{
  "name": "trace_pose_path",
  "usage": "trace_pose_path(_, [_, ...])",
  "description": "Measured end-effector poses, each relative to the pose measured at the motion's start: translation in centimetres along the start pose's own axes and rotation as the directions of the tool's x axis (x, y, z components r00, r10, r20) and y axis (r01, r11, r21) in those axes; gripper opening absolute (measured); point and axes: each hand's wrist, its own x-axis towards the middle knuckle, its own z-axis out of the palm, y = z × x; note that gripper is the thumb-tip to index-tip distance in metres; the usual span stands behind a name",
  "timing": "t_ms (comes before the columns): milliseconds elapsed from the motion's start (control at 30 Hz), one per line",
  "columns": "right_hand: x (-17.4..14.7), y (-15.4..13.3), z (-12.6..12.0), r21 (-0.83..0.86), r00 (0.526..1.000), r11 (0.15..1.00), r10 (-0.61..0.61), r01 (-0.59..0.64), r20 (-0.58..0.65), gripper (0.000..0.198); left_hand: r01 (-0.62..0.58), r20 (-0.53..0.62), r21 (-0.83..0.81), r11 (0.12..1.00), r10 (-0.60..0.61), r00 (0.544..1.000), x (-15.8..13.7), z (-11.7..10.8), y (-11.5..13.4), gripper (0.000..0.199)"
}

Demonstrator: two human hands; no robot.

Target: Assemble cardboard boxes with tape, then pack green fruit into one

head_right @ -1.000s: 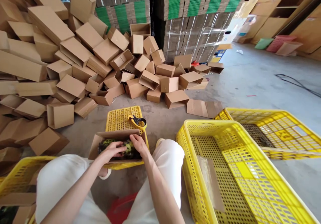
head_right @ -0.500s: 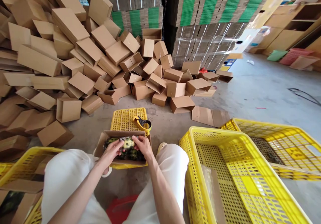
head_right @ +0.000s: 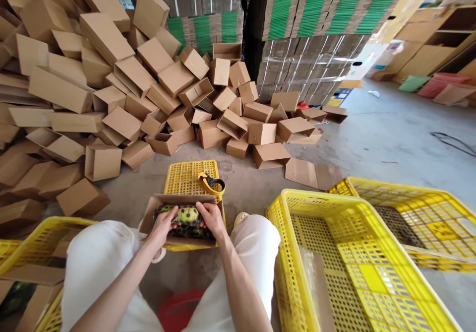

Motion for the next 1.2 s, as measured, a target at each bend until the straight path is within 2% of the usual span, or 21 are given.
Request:
trace_pose_path(167, [0.3, 0.2, -0.2, 0.070, 1.000, 0.997, -0.018, 0.017, 0.019, 0.052, -0.063, -0.023, -0.047, 0.997, 0.062, 0.998, -0.3, -0.3, 0.0, 0.070])
trace_pose_path(300, [0.6, 0.6, -0.4, 0.193, 0.998, 0.981, -0.028, 0.017, 0.055, 0.044, -0.073, -0.100, -0.143, 0.987, 0.059, 0.993, -0.3, -0.5, -0.2, 0.069])
trace_pose_path(367, [0.7, 0.8, -0.4, 0.202, 0.998, 0.979, -0.034, 0.024, 0.043, 0.041, -0.072, -0.108, -0.177, 0.981, 0.053, 0.993, -0.3, -0.4, -0.3, 0.069])
trace_pose_path(533, [1.0, 1.3, -0.4, 0.206, 0.999, 0.978, -0.032, 0.024, 0.037, 0.038, -0.039, -0.093, -0.197, 0.980, 0.021, 0.995, -0.5, -0.1, -0.4, 0.066])
trace_pose_path(667, [1.2, 1.6, -0.5, 0.217, 0.999, 0.976, -0.025, 0.015, 0.042, 0.035, 0.026, -0.107, -0.185, 0.982, -0.046, 0.993, -0.7, 0.1, -0.2, 0.057])
trace_pose_path(767, [1.0, 1.5, -0.6, 0.214, 0.991, 0.971, -0.122, 0.106, 0.063, 0.051, 0.070, -0.124, -0.183, 0.981, -0.093, 0.988, -0.7, 0.1, 0.1, 0.050])
trace_pose_path(833, [0.8, 1.3, -0.6, 0.195, 0.960, 0.958, -0.241, 0.212, 0.140, 0.068, 0.077, -0.115, -0.183, 0.980, -0.099, 0.988, -0.8, 0.1, 0.3, 0.049])
trace_pose_path(900, [0.6, 1.2, -0.6, 0.176, 0.929, 0.952, -0.287, 0.250, 0.234, 0.068, 0.098, -0.075, -0.182, 0.978, -0.113, 0.991, -0.9, -0.1, 0.5, 0.053])
trace_pose_path(967, [0.5, 1.1, -0.5, 0.137, 0.933, 0.970, -0.233, 0.202, 0.274, 0.058, 0.137, -0.020, -0.171, 0.976, -0.143, 0.990, -1.1, -0.2, 0.7, 0.058])
trace_pose_path(1067, [0.6, 1.3, -0.5, 0.043, 0.977, 0.996, -0.089, 0.082, 0.192, 0.050, 0.213, 0.075, -0.132, 0.968, -0.204, 0.976, -1.4, -0.3, 1.1, 0.073])
trace_pose_path(1133, [0.8, 1.5, -0.4, 0.008, 0.994, 1.000, -0.029, 0.028, 0.108, 0.057, 0.246, 0.116, -0.079, 0.966, -0.236, 0.965, -1.6, -0.1, 1.3, 0.081])
trace_pose_path(1200, [0.9, 1.6, -0.4, 0.017, 0.998, 1.000, 0.005, -0.006, 0.063, 0.063, 0.232, 0.101, -0.013, 0.973, -0.230, 0.968, -1.7, 0.3, 1.4, 0.080])
